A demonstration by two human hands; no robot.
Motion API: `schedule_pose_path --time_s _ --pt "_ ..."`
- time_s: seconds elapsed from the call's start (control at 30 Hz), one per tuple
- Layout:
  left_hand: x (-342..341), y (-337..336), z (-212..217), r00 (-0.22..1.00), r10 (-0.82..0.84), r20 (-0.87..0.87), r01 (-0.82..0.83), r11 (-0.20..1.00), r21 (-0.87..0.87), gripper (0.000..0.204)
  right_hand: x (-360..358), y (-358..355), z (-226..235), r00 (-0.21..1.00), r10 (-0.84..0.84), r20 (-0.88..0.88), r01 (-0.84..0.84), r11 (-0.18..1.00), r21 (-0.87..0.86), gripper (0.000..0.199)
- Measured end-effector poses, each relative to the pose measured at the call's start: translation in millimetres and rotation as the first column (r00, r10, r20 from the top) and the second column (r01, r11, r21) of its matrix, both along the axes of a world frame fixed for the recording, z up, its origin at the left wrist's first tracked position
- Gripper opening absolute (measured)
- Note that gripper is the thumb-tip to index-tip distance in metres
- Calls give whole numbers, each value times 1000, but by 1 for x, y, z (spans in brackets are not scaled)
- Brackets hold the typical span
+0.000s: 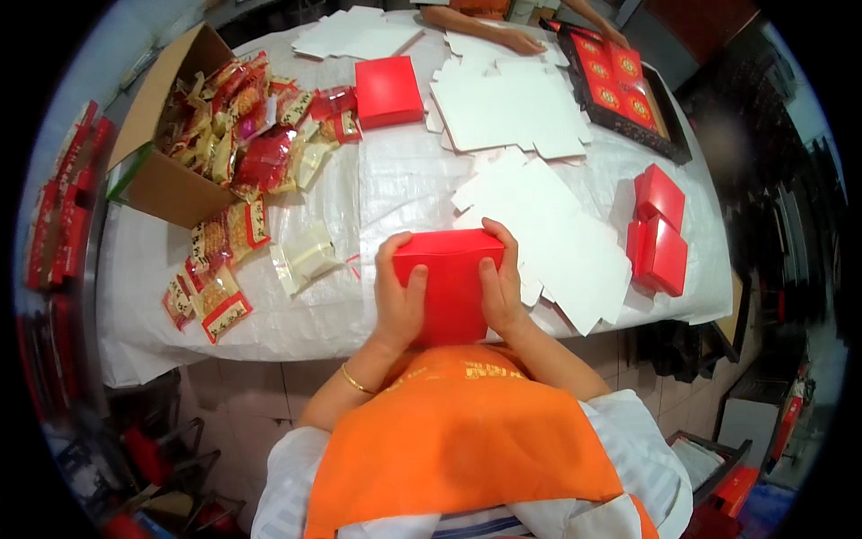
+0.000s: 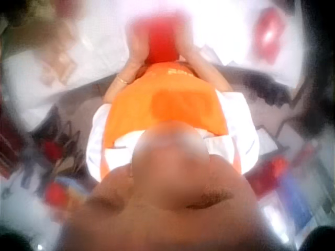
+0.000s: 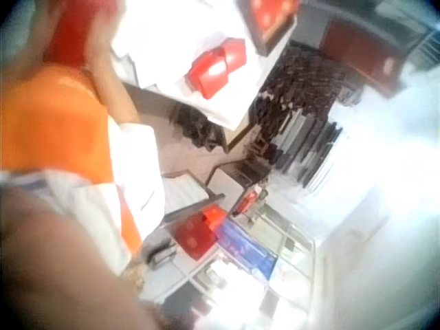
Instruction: The person assembles small red cardboard boxes by hand. They fold the flat white cardboard pieces along pre-scored lines, tuck the flaps into slots to form the box shape, and then place the finished boxes on the table. The process is repeated for multiple units.
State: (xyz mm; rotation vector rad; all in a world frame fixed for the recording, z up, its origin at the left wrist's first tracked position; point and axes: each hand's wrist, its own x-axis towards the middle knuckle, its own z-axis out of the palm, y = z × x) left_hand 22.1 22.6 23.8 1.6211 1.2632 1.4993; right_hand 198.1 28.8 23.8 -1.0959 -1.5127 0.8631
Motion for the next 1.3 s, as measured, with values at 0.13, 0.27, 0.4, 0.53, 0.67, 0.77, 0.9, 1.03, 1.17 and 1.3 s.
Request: schedule_pose_path --time_s 0.13,0.27,0.4,0.53,0.67,0.77,0.9,1.03,1.17,1.3 --pt "2 9 2 1000 7 11 -6 997 -72 43 -1 12 2 1000 -3 -6 3 999 -46 56" --pt "-1 17 2 996 -16 86 27 991 -130 40 -4 14 1 999 -5 -43 1 996 -86 65" --pt "-19 38 -24 975 17 223 35 973 -226 37 -7 -16 -29 996 87 24 -80 974 -211 82" --pt "-22 48 -37 971 32 236 30 966 -256 45 -2 -24 -33 989 134 55 -116 961 -252 82" --pt "-13 52 -21 951 46 307 32 969 -243 61 0 11 -15 996 86 -33 -92 932 -351 79" --pt "-22 49 -9 811 -97 577 276 933 -231 69 -7 35 13 970 13 -244 -119 897 -426 76" --pt "-29 42 -26 769 -116 629 313 926 -213 68 -21 62 32 876 -87 -475 -191 841 -506 71" --pt "-16 45 -3 828 34 560 243 878 -412 61 -21 99 -6 855 15 -518 -273 862 -426 72" --pt "-22 62 -13 788 150 597 130 907 -400 50 -33 115 -12 899 6 -439 -237 848 -474 72" --pt "-37 83 -24 719 239 652 91 899 -429 44 -32 103 5 994 -92 -60 68 946 -317 69"
